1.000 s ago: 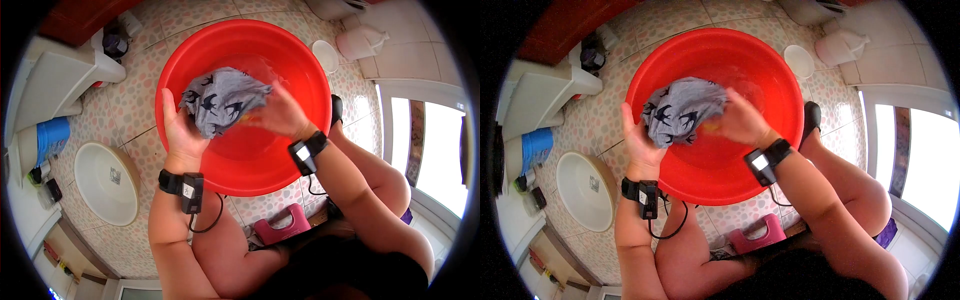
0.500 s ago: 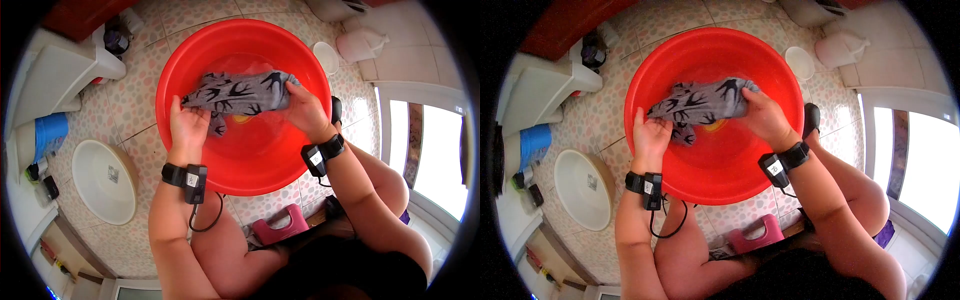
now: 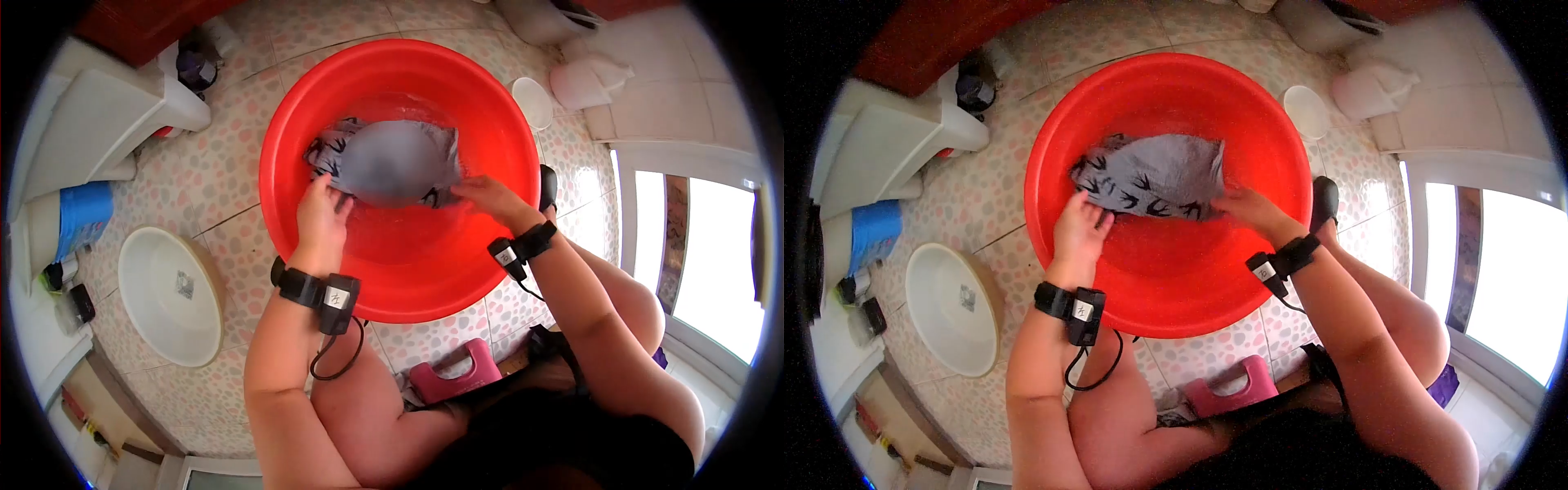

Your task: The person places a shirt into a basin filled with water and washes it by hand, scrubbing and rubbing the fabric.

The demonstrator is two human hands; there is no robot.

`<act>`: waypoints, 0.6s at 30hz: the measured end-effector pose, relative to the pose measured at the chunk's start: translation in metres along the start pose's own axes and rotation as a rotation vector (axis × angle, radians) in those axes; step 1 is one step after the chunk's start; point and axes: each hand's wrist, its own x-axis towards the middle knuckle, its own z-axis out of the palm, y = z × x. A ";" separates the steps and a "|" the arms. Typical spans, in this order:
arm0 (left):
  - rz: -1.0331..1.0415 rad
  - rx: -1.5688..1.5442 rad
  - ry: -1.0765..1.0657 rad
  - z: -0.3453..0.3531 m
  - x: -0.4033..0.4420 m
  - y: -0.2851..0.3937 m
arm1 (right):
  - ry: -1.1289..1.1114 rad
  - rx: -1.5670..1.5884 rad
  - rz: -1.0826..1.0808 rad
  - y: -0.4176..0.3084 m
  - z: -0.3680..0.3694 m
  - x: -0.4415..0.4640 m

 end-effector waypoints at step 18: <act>0.061 0.390 -0.303 0.023 -0.025 -0.036 | 0.072 -0.346 -0.724 -0.031 0.064 0.057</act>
